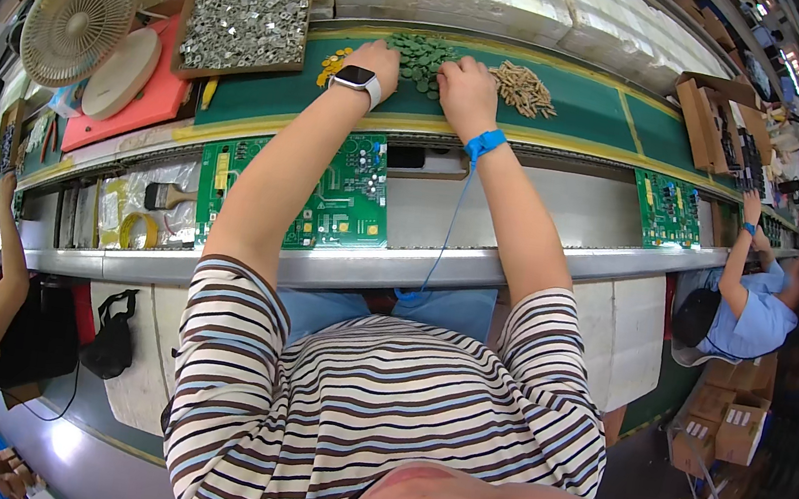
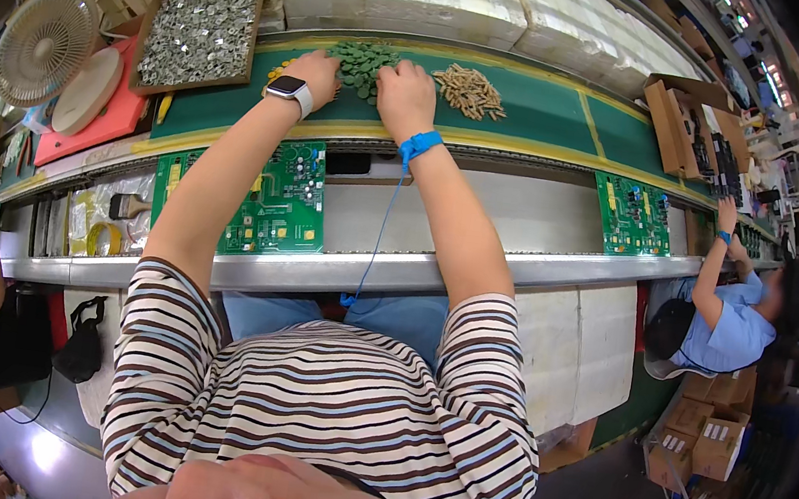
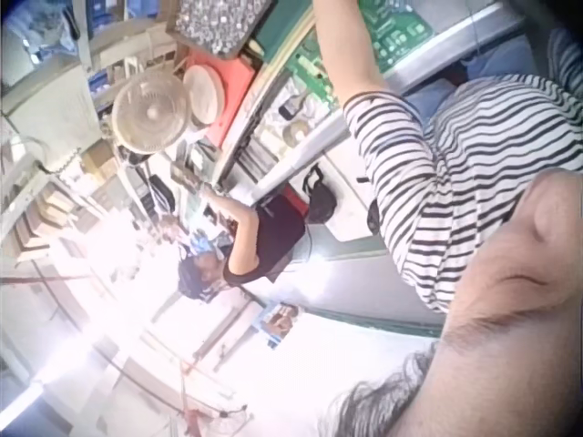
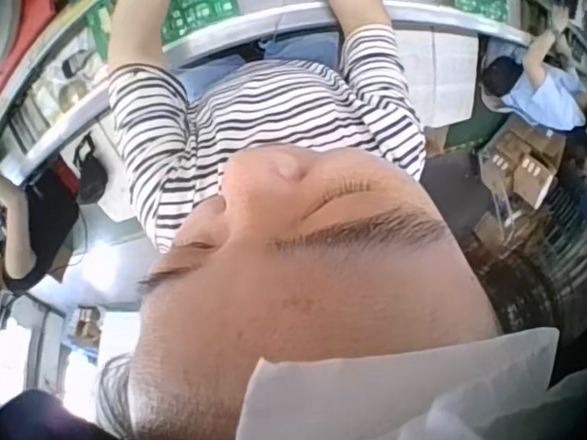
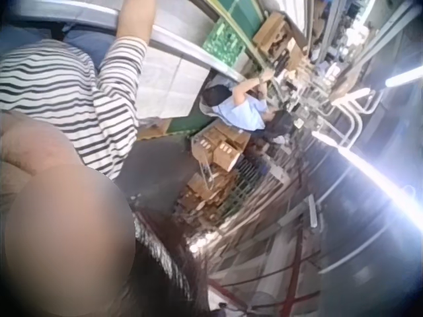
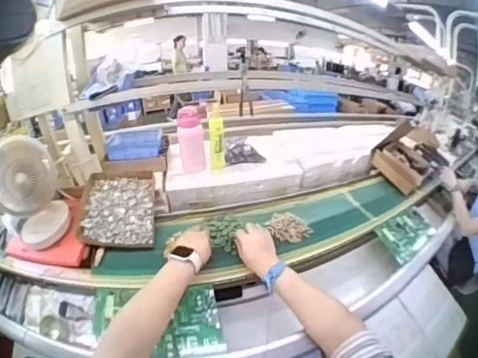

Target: Manual assembly of components onto printed circuit boards on a factory production line.

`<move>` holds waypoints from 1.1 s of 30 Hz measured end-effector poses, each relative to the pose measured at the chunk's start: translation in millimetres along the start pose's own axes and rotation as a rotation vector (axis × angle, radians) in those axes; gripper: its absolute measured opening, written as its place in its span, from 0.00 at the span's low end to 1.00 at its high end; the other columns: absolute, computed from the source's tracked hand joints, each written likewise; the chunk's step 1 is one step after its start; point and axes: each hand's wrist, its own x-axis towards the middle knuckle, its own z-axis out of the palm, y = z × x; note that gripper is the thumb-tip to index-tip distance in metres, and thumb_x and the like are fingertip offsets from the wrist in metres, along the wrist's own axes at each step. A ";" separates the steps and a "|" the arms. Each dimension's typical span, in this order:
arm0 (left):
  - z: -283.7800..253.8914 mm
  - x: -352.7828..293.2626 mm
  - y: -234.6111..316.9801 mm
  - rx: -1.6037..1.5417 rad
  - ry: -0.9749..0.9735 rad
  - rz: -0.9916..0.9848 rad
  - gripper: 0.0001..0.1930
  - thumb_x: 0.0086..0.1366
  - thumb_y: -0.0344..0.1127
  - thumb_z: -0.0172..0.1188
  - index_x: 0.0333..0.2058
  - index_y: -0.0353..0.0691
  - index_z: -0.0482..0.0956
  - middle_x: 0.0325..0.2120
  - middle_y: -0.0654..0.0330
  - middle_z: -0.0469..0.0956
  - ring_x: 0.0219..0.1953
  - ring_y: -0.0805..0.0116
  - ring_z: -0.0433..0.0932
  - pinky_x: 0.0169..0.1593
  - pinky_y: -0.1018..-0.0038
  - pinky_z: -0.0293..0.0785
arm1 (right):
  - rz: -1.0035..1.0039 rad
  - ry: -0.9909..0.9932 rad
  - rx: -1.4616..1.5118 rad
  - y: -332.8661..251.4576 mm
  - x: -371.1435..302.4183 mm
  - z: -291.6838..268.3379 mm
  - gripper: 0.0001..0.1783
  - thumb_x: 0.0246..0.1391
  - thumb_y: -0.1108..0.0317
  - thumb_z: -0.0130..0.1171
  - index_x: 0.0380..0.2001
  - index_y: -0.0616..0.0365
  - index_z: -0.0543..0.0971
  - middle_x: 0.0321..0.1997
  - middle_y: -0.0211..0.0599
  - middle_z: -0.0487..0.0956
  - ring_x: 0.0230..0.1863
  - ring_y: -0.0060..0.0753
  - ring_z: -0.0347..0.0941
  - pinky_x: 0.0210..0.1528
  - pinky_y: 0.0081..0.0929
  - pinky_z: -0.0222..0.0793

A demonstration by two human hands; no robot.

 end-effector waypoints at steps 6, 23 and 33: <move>0.1 12.8 1.8 -0.042 -0.195 -0.079 0.08 0.56 0.32 0.51 0.32 0.37 0.75 0.36 0.47 0.75 0.41 0.49 0.73 0.43 0.61 0.69 | 0.055 0.036 0.123 3.8 1.7 3.6 0.07 0.43 0.73 0.54 0.29 0.52 0.74 0.25 0.38 0.71 0.30 0.43 0.68 0.33 0.38 0.65; -94.9 -210.0 -78.2 -0.665 0.141 -0.274 0.10 0.57 0.24 0.52 0.39 0.35 0.74 0.28 0.56 0.78 0.32 0.67 0.80 0.34 0.75 0.74 | 0.003 -0.602 0.907 -127.9 -19.2 -63.1 0.11 0.47 0.72 0.55 0.36 0.59 0.78 0.33 0.40 0.78 0.33 0.33 0.75 0.36 0.24 0.71; -88.5 -278.3 -105.9 -0.493 0.140 -0.359 0.11 0.54 0.28 0.57 0.38 0.38 0.73 0.20 0.57 0.73 0.22 0.66 0.75 0.28 0.75 0.71 | -0.154 -0.754 0.729 -154.6 -44.8 -48.0 0.10 0.45 0.68 0.52 0.31 0.60 0.78 0.32 0.42 0.78 0.36 0.46 0.73 0.38 0.38 0.69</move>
